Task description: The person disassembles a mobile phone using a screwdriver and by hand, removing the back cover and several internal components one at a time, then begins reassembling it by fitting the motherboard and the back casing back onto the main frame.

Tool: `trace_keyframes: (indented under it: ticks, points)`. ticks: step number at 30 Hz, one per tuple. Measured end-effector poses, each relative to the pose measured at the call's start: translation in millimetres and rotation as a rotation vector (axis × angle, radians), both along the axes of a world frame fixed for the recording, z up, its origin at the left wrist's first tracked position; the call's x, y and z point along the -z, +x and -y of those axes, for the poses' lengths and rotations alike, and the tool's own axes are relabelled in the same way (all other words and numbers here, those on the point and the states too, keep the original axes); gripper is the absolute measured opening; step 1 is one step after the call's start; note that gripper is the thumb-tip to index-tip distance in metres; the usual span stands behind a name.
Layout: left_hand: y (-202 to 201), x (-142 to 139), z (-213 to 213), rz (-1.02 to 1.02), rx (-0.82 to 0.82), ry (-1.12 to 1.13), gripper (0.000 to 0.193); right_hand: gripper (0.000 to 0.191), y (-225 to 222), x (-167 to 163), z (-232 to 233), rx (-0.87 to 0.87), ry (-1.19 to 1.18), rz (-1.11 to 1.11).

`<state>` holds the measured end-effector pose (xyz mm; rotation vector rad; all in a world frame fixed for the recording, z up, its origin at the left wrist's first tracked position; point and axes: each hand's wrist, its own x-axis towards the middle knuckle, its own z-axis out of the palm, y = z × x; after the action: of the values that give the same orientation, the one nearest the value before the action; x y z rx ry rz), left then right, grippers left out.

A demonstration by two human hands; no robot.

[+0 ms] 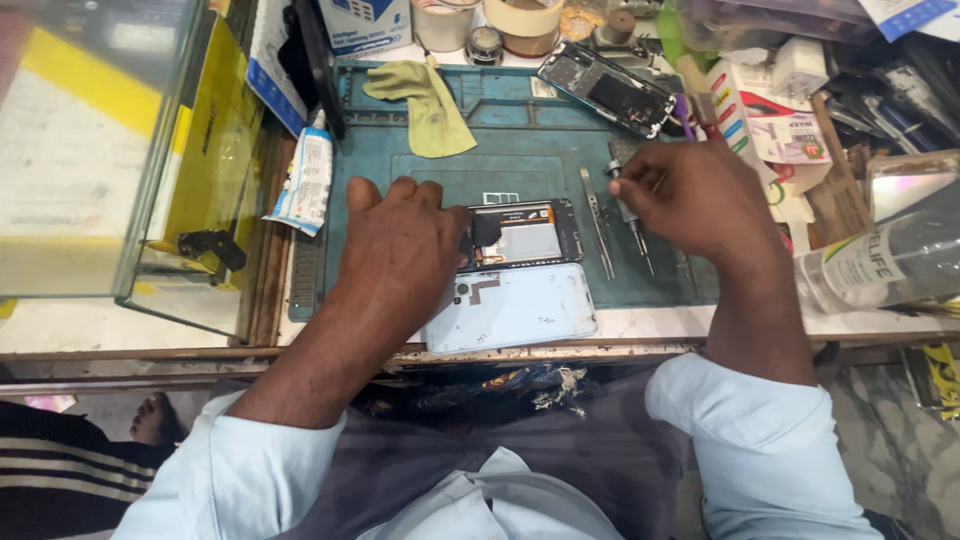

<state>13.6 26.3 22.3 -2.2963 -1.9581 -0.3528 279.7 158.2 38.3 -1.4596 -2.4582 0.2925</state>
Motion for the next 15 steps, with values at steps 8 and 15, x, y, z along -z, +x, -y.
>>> trace_keyframes:
  ticks: [8,15]
  points:
    - [-3.4,5.2,7.7,0.037,0.024,0.026,0.025,0.022,-0.7,-1.8,9.7,0.185,-0.080,0.102]
    - [-13.5,10.0,12.6,0.217,0.014,0.016,0.033,0.029,1.0,9.6,2.0,0.236,-0.137,0.136]
